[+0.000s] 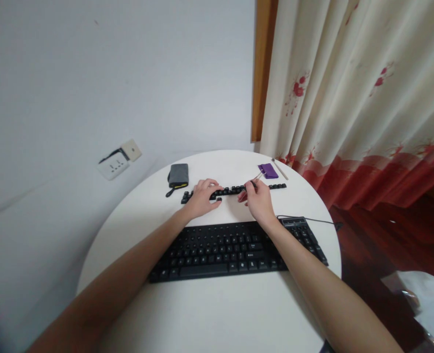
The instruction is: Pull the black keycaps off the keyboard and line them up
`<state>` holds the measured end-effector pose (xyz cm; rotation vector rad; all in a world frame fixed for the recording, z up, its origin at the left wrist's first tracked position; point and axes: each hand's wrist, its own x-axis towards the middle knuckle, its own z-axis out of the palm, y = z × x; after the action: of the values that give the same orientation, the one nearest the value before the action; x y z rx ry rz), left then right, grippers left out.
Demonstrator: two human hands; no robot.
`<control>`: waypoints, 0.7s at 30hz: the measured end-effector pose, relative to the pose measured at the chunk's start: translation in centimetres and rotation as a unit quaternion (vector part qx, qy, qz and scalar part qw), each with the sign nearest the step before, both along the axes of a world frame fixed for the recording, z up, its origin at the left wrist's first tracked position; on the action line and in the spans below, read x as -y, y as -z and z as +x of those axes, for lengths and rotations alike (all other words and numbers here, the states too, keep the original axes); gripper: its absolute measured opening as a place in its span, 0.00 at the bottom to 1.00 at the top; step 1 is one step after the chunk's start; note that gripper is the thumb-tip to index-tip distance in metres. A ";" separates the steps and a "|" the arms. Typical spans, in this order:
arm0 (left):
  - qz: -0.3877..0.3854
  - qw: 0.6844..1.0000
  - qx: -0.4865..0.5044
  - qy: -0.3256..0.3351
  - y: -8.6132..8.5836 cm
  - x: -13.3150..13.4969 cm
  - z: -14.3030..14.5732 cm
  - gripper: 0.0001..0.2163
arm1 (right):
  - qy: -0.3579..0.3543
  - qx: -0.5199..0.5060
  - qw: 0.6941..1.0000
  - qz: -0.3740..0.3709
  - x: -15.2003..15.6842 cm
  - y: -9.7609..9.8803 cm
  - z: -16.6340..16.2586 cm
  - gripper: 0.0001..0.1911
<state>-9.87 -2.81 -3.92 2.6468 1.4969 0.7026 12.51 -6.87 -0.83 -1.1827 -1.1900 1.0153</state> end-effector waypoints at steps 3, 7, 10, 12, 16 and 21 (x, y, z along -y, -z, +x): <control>0.005 1.000 -0.005 -0.004 -0.2 0.0 0.2 0.20 | -0.004 0.001 1.000 0.003 -0.1 0.1 0.0 0.11; 0.005 1.000 -0.014 -0.006 -0.3 -0.1 0.3 0.20 | -0.005 0.001 1.000 0.007 -0.1 0.2 0.0 0.10; 0.007 1.000 -0.010 -0.018 -0.2 -0.2 0.2 0.20 | -0.010 -0.002 1.000 0.011 0.0 0.2 0.1 0.11; 0.009 1.000 -0.009 -0.023 -0.1 -0.3 0.2 0.20 | -0.012 -0.003 1.000 0.011 0.0 0.1 0.1 0.11; 0.016 0.999 -0.014 -0.024 -0.1 -0.3 0.2 0.21 | -0.014 -0.002 1.000 0.012 0.0 0.1 0.1 0.10; 0.019 0.999 -0.021 -0.022 0.0 -0.3 0.1 0.21 | -0.015 -0.001 1.000 0.020 0.0 0.1 0.1 0.11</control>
<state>-9.77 -2.47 -3.96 2.6799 1.5737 0.6901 12.60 -6.86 -0.95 -1.1349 -1.2243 1.0113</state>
